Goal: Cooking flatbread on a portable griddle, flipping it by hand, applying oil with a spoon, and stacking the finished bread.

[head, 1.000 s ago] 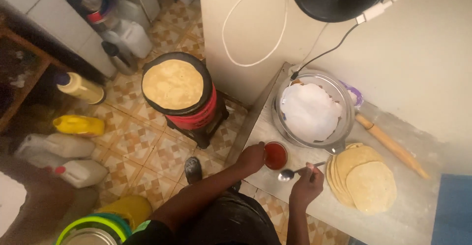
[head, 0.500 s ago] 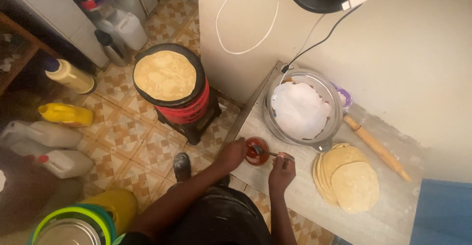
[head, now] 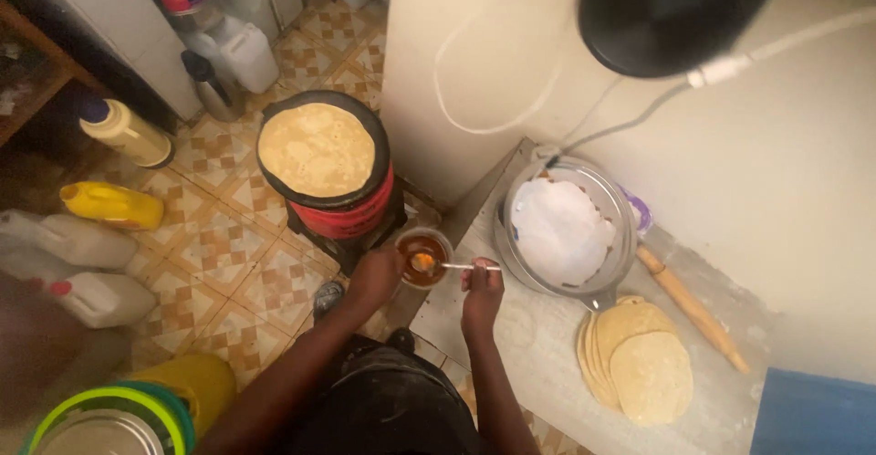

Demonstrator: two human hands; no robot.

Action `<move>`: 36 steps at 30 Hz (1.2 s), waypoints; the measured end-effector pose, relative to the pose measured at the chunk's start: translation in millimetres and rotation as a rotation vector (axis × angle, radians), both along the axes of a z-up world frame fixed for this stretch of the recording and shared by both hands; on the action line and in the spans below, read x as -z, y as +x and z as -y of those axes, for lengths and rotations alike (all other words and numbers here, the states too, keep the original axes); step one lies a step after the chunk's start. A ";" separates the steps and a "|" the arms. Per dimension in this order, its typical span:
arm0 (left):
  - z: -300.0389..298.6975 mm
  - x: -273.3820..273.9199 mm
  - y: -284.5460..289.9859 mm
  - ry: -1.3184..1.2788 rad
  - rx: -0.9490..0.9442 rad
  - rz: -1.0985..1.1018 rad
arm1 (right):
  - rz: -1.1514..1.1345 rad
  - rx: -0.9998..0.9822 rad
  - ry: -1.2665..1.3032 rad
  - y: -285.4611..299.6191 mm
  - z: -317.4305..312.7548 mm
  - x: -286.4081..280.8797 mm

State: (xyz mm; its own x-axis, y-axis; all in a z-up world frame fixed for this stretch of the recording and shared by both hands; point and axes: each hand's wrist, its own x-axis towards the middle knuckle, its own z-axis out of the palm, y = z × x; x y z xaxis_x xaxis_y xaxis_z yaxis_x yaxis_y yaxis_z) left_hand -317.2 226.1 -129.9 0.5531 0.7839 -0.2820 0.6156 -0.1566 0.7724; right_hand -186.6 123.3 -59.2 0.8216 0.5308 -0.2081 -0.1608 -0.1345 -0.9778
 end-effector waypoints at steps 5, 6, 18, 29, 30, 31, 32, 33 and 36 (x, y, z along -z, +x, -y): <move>-51.1 -69.8 -23.5 -0.032 -0.072 0.041 | -0.029 -0.011 0.070 -6.9 -54.3 3.9; -57.6 -90.9 -28.5 -0.058 -0.114 0.063 | -0.053 0.000 0.107 -10.3 -64.4 4.5; -138.1 -26.7 -65.1 -0.014 -0.165 -0.050 | -0.077 0.077 0.131 7.2 -222.5 61.7; -122.6 -13.8 -92.8 -0.010 -0.107 -0.076 | 0.084 0.017 0.042 19.5 -276.6 83.4; -119.1 -2.7 -94.5 0.013 -0.099 -0.091 | 0.112 0.000 0.021 18.7 -276.2 81.6; -118.2 -15.1 -94.0 0.007 -0.101 -0.093 | 0.111 -0.003 0.015 18.7 -275.9 82.9; -117.0 -27.7 -93.8 -0.031 -0.083 -0.080 | 0.143 -0.008 -0.016 18.5 -275.1 84.1; -117.4 -40.3 -92.2 -0.066 -0.065 -0.064 | 0.178 -0.013 -0.043 19.6 -276.0 84.4; -105.4 5.7 -88.9 -0.011 -0.033 -0.090 | 0.264 -0.066 -0.050 17.5 -268.3 76.6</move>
